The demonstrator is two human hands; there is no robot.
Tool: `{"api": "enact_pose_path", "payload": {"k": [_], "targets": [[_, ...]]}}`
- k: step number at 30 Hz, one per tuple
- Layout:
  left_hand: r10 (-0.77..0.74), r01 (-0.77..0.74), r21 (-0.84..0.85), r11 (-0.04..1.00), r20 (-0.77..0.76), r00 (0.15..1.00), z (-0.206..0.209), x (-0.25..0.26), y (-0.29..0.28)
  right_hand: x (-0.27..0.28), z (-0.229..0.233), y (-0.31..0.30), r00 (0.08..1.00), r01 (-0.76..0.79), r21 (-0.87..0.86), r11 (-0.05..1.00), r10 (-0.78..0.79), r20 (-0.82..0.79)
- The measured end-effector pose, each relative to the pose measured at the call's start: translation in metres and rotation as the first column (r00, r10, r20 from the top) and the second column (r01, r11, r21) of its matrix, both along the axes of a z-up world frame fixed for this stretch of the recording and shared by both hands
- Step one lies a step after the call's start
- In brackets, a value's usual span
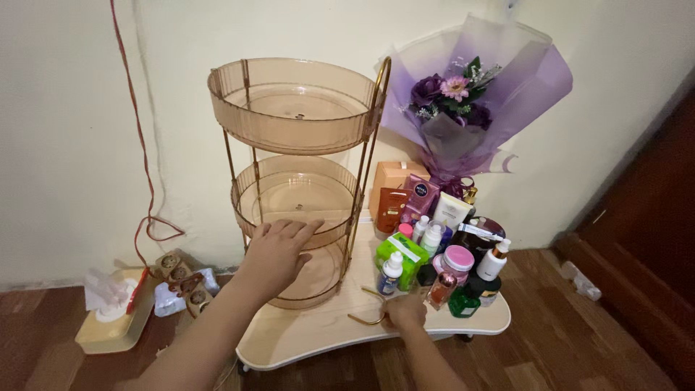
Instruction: The person assembles a three-tier rotating cosmetic stand by hand. They attach the top tier to the vertical rods, then remove it and reattach it multiple times, adjusting the alignment of the tiers and rods throughout the process.
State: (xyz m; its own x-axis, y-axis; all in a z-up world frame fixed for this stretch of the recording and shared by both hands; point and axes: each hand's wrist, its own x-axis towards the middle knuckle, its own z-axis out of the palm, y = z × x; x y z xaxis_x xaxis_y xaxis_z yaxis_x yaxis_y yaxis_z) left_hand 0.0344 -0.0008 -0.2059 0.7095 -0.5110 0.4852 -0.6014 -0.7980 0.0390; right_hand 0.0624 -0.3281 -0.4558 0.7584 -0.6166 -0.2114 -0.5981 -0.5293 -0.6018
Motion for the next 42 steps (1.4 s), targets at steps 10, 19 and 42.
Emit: {"api": "enact_pose_path", "payload": {"k": [10, 19, 42], "targets": [[-0.005, 0.005, -0.006, 1.000, 0.027, 1.000, -0.001, -0.002, -0.003, -0.030, 0.049, 0.031, 0.968, 0.027, -0.205, 0.978, 0.025, 0.249], [0.022, -0.022, 0.012, 1.000, 0.027, 0.999, -0.001, -0.006, -0.005, -0.030, 0.141, 0.046, 0.802, -0.336, -0.602, 0.724, 0.555, 0.220], [0.017, -0.015, -0.020, 1.000, 0.103, 0.995, -0.007, -0.010, -0.011, -0.069, 0.045, 0.042, 0.529, -0.581, -0.718, 0.383, 0.848, 0.024]]}}
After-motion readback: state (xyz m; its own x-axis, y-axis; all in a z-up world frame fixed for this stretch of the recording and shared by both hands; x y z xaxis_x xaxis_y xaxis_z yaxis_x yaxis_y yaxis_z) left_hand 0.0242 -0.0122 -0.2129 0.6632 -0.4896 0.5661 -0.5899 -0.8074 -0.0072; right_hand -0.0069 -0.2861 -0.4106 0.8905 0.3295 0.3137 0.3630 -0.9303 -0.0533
